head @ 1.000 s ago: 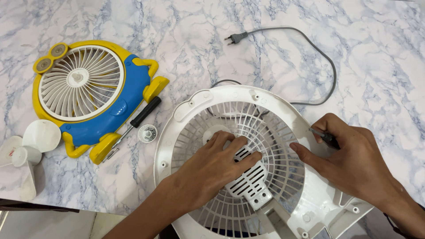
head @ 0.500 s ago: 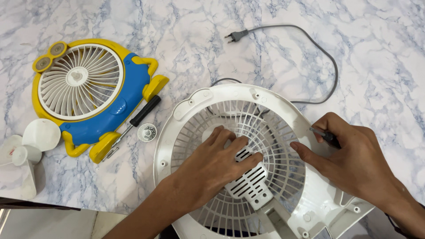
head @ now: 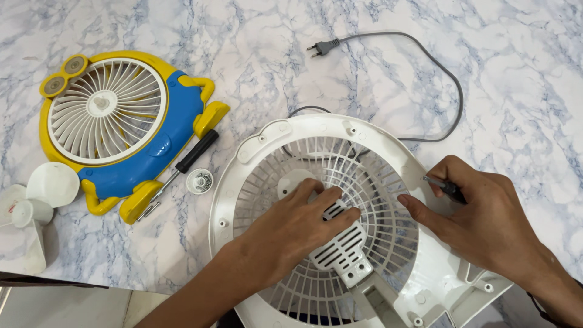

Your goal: The person disassembles a white electric fan by removing screws from the rear grille and motor housing using a screwdriver. They detach the rear grille and motor cover, set them aside, then reattach the motor cover and begin reinserting screws.

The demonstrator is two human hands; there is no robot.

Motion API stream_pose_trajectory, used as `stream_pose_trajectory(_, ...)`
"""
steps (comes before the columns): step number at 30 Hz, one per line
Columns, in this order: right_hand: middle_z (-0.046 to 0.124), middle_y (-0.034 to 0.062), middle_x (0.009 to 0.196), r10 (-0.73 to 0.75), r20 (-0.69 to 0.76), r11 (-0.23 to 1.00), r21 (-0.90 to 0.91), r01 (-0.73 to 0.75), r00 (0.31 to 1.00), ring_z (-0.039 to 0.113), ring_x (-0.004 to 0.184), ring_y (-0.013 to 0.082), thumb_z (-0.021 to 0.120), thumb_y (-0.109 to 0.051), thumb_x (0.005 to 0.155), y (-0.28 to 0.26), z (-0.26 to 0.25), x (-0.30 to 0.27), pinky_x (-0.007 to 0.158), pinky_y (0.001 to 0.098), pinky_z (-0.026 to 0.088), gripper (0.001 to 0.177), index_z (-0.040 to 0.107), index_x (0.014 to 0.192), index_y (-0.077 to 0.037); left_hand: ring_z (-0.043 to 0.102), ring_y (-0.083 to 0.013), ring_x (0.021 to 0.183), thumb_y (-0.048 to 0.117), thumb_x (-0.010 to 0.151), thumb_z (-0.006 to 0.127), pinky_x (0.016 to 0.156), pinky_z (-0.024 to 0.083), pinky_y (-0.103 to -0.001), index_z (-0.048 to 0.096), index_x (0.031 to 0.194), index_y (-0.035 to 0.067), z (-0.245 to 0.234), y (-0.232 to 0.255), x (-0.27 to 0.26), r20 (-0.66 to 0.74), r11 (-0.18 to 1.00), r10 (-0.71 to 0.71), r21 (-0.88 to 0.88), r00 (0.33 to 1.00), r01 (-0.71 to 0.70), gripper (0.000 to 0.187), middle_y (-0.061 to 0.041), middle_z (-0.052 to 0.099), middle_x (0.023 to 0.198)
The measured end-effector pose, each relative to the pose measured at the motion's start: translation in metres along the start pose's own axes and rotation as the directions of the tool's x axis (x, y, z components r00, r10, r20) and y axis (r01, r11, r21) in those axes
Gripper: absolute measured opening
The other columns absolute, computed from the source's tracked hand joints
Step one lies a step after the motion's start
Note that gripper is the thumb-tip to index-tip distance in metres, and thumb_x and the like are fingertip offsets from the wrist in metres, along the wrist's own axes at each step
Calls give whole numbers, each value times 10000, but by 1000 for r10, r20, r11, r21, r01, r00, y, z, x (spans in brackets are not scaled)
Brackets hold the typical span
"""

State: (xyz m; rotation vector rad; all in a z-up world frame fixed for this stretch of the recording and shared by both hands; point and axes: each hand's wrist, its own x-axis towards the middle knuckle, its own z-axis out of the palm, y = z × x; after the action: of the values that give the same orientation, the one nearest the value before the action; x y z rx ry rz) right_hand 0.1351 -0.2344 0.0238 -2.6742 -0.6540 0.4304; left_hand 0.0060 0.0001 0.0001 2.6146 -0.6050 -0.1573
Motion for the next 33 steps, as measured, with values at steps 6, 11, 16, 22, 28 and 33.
stream_pose_trajectory(6, 619, 89, 591, -42, -28, 999, 16, 42, 999, 564, 362, 152, 890, -315, 802, 7, 2, 0, 373, 331, 384, 396, 602, 813, -43, 505, -476, 1237, -99, 664, 739, 926, 557, -467, 513, 1393, 40, 7, 2, 4, -30, 998, -10, 64, 999, 12, 775, -223, 548, 1328)
stream_pose_trajectory(11, 587, 79, 557, -113, -56, 993, 6, 114, 992, 520, 382, 145, 865, -313, 804, 9, 5, 2, 373, 314, 366, 380, 585, 809, -56, 513, -475, 1217, -91, 619, 738, 984, 507, -500, 518, 1383, 56, 11, -3, 9, 2, 990, 31, 137, 1000, -31, 808, -214, 557, 1314)
stream_pose_trajectory(16, 509, 127, 454, 3, -51, 999, 52, 0, 999, 441, 376, 173, 852, -359, 831, 10, 8, 10, 410, 360, 310, 432, 578, 784, -29, 520, -477, 1178, -12, 791, 703, 1030, 435, -549, 605, 1271, 150, 22, -8, 15, -51, 989, 90, 121, 995, -83, 516, -147, 575, 1316)
stream_pose_trajectory(22, 531, 73, 547, -146, -156, 974, 152, 170, 977, 453, 481, 124, 807, -315, 810, 13, 14, 13, 437, 334, 380, 349, 585, 836, -47, 492, -491, 1235, -25, 746, 727, 1033, 426, -559, 635, 1244, 178, 29, -10, 28, 12, 976, 69, 206, 998, -70, 546, -112, 580, 1289)
stream_pose_trajectory(28, 528, 60, 554, -147, -145, 968, 182, 172, 978, 444, 473, 131, 799, -330, 831, 14, 13, 9, 446, 344, 370, 365, 565, 815, -50, 473, -512, 1231, -64, 711, 781, 1048, 458, -556, 551, 1381, 172, 21, -2, 29, 92, 972, 32, 228, 995, -52, 746, -137, 536, 1376)
stream_pose_trajectory(33, 529, 86, 541, -116, -146, 966, 215, 146, 983, 453, 474, 146, 787, -340, 850, 7, 12, -3, 454, 356, 369, 364, 569, 816, -50, 393, -494, 1255, -69, 676, 792, 1023, 437, -581, 519, 1418, 275, 18, 15, 29, 306, 952, -165, 299, 938, 70, 862, -160, 427, 1455)
